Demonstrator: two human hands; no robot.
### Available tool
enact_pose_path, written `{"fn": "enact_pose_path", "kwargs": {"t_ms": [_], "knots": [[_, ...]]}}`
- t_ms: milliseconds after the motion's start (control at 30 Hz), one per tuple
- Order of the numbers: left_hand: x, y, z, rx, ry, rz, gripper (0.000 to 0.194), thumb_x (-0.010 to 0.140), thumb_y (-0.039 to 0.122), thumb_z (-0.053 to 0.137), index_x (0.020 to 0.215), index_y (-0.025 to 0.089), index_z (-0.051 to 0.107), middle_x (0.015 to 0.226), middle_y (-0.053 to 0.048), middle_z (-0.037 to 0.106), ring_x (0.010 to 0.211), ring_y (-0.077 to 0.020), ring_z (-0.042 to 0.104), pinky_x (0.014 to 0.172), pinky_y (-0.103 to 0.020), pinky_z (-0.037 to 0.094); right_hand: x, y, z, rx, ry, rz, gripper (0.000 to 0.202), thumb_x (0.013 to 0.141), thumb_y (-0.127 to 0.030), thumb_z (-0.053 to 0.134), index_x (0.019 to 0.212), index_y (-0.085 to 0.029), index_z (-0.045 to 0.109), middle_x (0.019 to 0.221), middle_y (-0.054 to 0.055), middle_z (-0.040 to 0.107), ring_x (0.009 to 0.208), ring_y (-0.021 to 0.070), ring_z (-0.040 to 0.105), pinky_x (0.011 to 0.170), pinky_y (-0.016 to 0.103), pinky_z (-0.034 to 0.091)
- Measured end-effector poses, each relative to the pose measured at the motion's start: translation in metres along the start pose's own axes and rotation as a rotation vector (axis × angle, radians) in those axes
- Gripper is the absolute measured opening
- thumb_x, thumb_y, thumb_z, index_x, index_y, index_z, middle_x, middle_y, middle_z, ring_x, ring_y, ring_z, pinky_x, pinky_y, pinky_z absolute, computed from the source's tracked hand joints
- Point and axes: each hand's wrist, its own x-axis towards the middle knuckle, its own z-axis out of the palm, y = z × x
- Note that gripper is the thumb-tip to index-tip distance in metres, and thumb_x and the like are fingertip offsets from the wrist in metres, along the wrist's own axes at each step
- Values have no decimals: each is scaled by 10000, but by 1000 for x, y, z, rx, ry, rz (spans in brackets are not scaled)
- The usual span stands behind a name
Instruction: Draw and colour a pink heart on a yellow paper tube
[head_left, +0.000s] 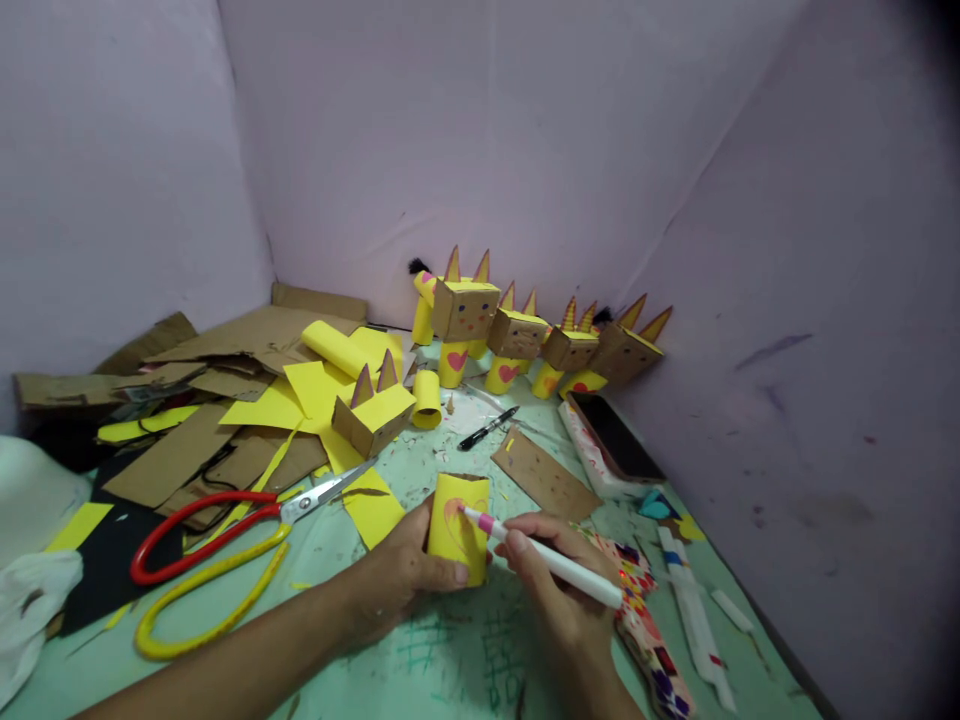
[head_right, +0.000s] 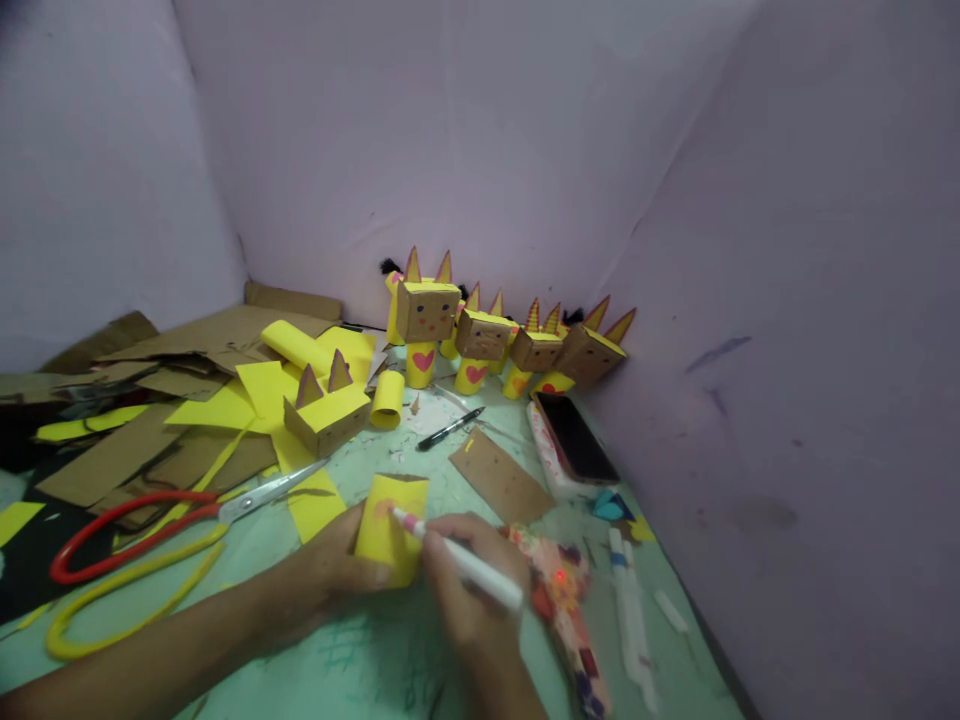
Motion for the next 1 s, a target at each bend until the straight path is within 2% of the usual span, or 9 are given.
{"fn": "enact_pose_path", "kwargs": {"t_ms": [367, 500, 667, 833, 1000], "knots": [[1, -1, -2, -14, -28, 10, 626, 536, 147, 759, 1110, 142, 510, 934, -76, 636, 866, -211, 581, 729, -277, 416, 0, -4, 1, 26, 62, 85, 225, 724, -389, 615, 658, -183, 674, 542, 18, 647, 501, 165, 596, 460, 235, 421], [2, 0, -1, -17, -14, 13, 596, 535, 147, 762, 1079, 127, 520, 930, -89, 641, 868, -216, 582, 749, -290, 420, 0, -2, 0, 20, 32, 66, 224, 724, -388, 620, 651, -180, 663, 529, 13, 638, 466, 148, 565, 429, 222, 391], [2, -1, -3, -3, -22, 15, 626, 534, 168, 768, 1104, 129, 512, 964, -103, 636, 902, -247, 580, 769, -319, 418, 0, 4, -2, 32, -17, 42, 200, 751, -371, 610, 719, -186, 677, 570, 14, 662, 514, 161, 620, 470, 225, 452], [2, -2, -3, -19, -26, 29, 602, 537, 162, 762, 1082, 120, 510, 956, -116, 641, 900, -251, 581, 781, -329, 415, -2, 3, 0, 5, 15, 70, 231, 732, -396, 618, 651, -184, 663, 525, 8, 633, 464, 134, 547, 429, 209, 394], [2, -2, -3, -14, -26, 28, 618, 532, 159, 760, 1095, 124, 508, 981, -118, 636, 920, -262, 582, 790, -339, 420, -2, 1, 1, 27, -4, 78, 212, 736, -383, 616, 713, -182, 680, 566, 19, 659, 499, 154, 595, 447, 218, 433]]}}
